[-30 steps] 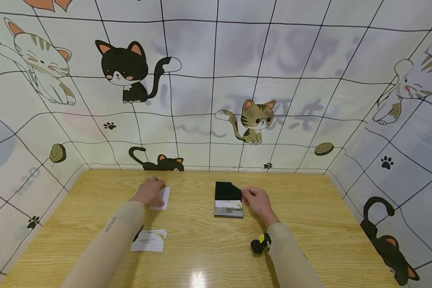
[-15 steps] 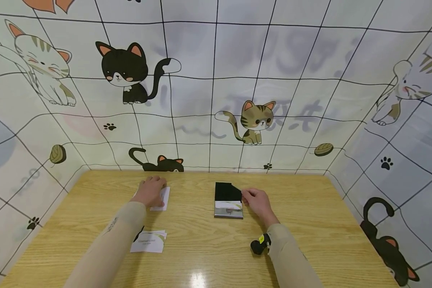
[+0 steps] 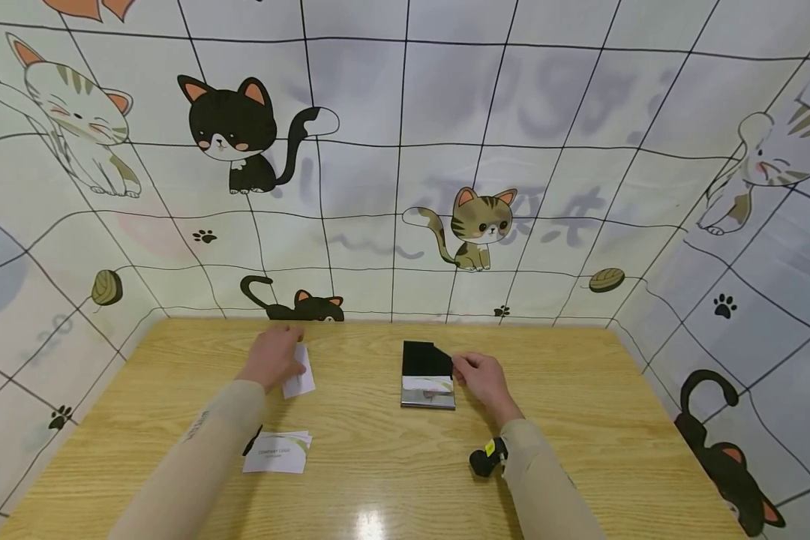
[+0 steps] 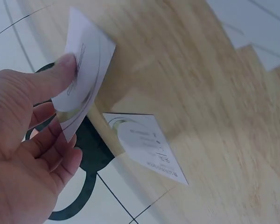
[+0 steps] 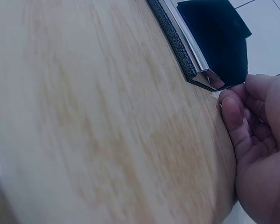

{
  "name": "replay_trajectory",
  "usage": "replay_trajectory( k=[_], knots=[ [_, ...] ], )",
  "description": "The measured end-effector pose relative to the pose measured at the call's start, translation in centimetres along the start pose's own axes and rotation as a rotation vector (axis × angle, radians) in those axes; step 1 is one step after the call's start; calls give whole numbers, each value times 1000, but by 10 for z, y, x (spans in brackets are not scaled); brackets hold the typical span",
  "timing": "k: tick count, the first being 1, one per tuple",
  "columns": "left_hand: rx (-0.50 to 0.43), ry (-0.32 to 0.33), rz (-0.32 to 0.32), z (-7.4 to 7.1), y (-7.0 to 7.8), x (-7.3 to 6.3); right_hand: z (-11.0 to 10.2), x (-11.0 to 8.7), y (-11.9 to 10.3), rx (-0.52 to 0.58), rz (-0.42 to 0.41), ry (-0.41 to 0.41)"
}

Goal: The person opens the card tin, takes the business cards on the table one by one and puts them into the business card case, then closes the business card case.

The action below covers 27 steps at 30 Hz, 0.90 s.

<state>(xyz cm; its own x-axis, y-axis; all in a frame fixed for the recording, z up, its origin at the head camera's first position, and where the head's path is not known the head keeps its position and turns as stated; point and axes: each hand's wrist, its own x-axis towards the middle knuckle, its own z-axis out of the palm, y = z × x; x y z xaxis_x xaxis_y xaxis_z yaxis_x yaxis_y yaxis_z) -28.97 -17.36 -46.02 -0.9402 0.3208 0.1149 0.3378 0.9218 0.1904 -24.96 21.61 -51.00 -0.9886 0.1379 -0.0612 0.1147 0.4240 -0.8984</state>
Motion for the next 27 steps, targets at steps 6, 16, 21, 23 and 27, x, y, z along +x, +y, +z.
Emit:
replay_trajectory(
  k=[6, 16, 21, 23, 27],
  knots=[
    [-109, -27, -44, -13, 0, -1, 0, -1, -1, -2, -1, -1],
    [-279, -14, -18, -29, 14, -4, -1, 0, -1, 4, -6, 2],
    [-340, -6, 3, -31, 24, -4, -1, 0, 0, 8, -5, 1],
    [-346, 3, 11, -31, 27, -5, -1, 0, 0, 10, -5, -1],
    [-356, 27, 22, -31, 33, -7, -1, 0, 0, 13, -15, -6]
  ],
)
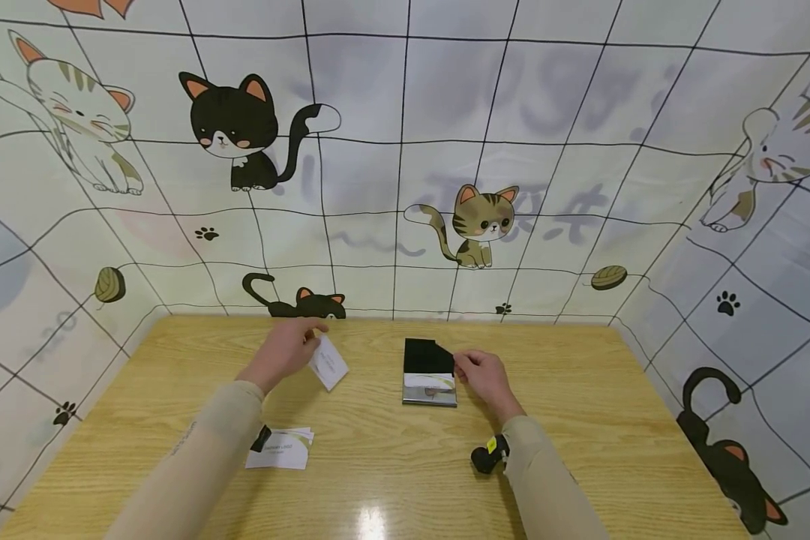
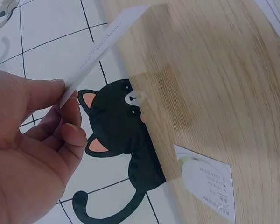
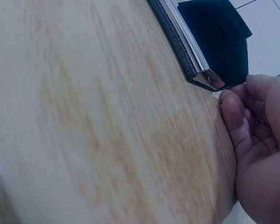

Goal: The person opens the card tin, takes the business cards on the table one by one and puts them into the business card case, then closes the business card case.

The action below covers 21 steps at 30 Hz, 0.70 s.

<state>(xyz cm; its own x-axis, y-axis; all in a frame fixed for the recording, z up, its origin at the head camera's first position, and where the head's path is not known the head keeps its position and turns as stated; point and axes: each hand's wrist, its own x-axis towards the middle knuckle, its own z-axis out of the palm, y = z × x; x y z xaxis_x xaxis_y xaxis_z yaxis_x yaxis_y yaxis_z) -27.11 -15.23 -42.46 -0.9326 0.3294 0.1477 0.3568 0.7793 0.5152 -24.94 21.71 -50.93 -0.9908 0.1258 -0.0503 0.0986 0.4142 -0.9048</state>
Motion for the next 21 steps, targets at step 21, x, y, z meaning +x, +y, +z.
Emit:
replay_trajectory(
  k=[21],
  knots=[
    [-166, 82, 34, 28, 31, -1, 0, 1, 0, 3, -4, 10]
  ],
)
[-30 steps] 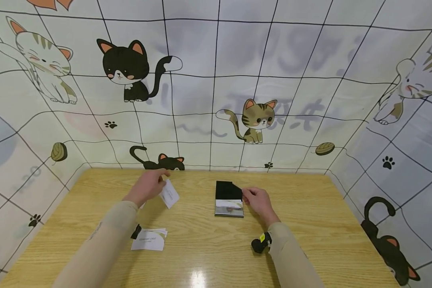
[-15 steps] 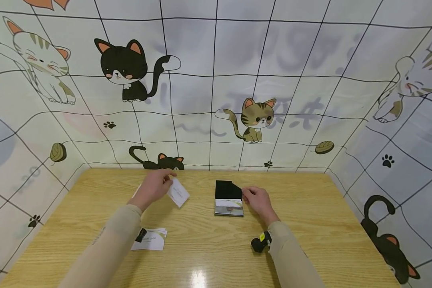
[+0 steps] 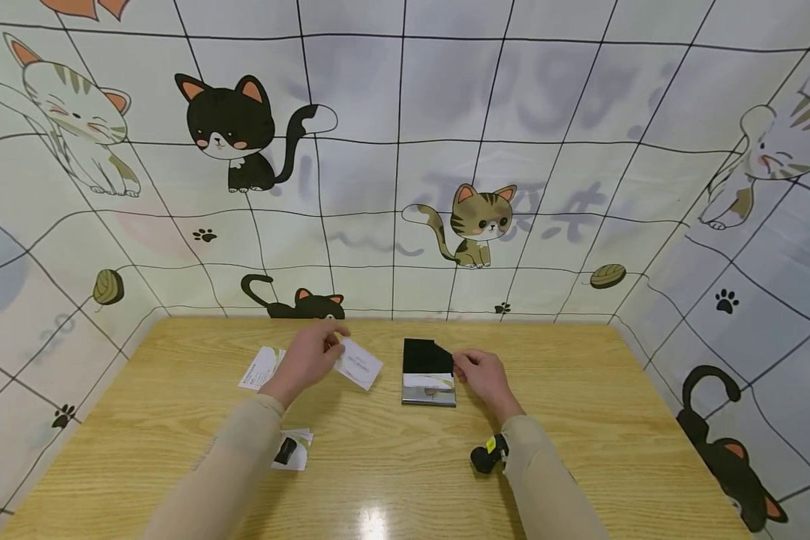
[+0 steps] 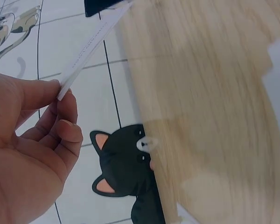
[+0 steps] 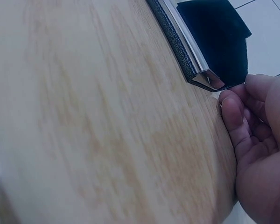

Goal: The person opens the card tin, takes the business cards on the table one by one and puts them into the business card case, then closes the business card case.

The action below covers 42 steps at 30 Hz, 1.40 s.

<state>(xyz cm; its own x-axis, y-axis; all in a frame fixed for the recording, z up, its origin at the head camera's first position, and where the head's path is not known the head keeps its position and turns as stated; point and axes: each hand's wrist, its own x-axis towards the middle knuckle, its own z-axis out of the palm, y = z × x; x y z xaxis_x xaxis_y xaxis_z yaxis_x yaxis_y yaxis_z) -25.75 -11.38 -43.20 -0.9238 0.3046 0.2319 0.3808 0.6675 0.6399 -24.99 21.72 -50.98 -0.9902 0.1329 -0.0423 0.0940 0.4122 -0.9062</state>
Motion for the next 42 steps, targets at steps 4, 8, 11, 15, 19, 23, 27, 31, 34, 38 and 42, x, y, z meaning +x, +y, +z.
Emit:
replay_trajectory(
  k=[4, 8, 11, 15, 19, 23, 27, 31, 34, 38, 42],
  knots=[
    [-20, -6, -19, 10, 6, 0, 0, 0, -1, 5, -4, -2],
    [-55, -14, -37, 19, 11, 1, 0, 0, -1, 6, -10, -1],
    [-79, -11, -42, 25, 16, 1, 0, 0, -1, 5, -5, -3],
    [-96, 4, -33, 35, 21, 3, -1, -1, -1, 0, 2, -10],
    [-114, 11, -31, 45, 27, 6, -1, -1, -1, -3, 2, -18],
    [-124, 12, -34, 53, 32, 9, -1, -1, -1, 1, 1, -18],
    [-138, 20, -33, 60, 35, 12, -2, -1, -2, 7, 0, -14],
    [-158, 18, -37, 66, 37, 13, -2, -1, -2, 0, 6, -13],
    [-171, 5, -54, 71, 38, 14, -1, -1, -1, -6, 7, -13],
    [-162, -6, -55, 79, 37, 16, -1, 0, 0, -6, 10, -14],
    [-155, -19, -65, 87, 36, 17, -1, 1, 1, -2, 13, -18]
  ],
)
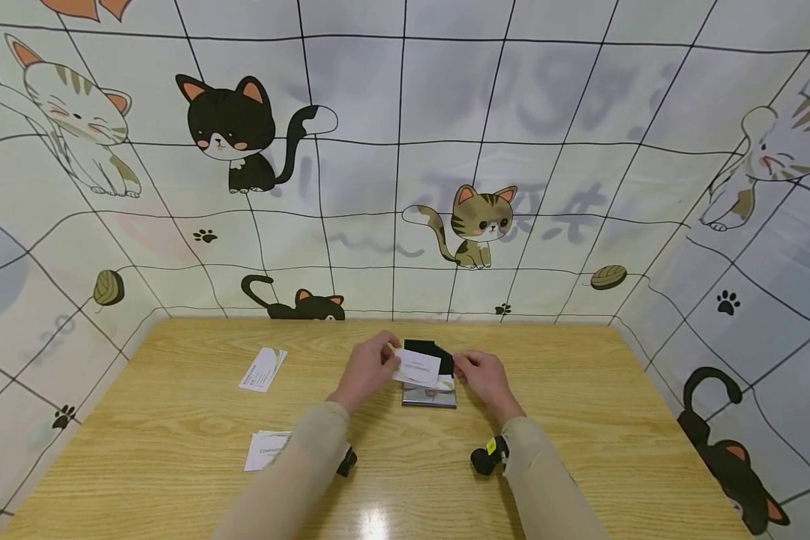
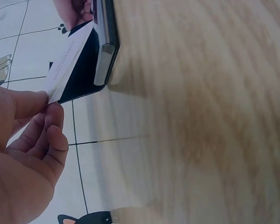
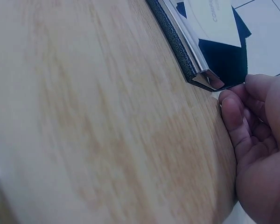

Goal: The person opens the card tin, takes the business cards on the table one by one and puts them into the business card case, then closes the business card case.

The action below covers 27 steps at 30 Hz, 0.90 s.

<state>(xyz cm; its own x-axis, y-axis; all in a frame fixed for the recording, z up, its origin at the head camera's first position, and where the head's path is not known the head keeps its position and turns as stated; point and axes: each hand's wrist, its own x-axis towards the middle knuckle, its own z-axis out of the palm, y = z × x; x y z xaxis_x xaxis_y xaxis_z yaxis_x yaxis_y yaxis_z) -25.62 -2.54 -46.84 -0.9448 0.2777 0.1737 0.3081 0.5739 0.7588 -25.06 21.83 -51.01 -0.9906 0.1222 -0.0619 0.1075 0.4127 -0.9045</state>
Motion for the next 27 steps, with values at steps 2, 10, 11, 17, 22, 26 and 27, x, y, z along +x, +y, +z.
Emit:
replay_trajectory(
  k=[2, 10, 11, 17, 22, 26, 27],
  knots=[
    [-2, -7, -17, 3, 0, 1, 0, 0, 0, 2, -2, 3],
    [12, -13, -24, 10, -1, 2, 1, -1, 0, -8, 1, 17],
    [15, -12, -20, 11, -1, 3, 1, 0, 0, -10, 1, 17],
    [23, -12, -5, 18, -4, 6, 2, 0, 0, -5, 6, 17],
    [47, -17, 31, 25, -7, 7, 1, -1, 0, 19, 28, 7],
    [61, -22, 26, 27, -6, 8, 1, -1, -1, 26, 37, 4],
    [66, -25, 22, 28, -6, 8, 1, 0, -1, 26, 36, 3]
  ],
)
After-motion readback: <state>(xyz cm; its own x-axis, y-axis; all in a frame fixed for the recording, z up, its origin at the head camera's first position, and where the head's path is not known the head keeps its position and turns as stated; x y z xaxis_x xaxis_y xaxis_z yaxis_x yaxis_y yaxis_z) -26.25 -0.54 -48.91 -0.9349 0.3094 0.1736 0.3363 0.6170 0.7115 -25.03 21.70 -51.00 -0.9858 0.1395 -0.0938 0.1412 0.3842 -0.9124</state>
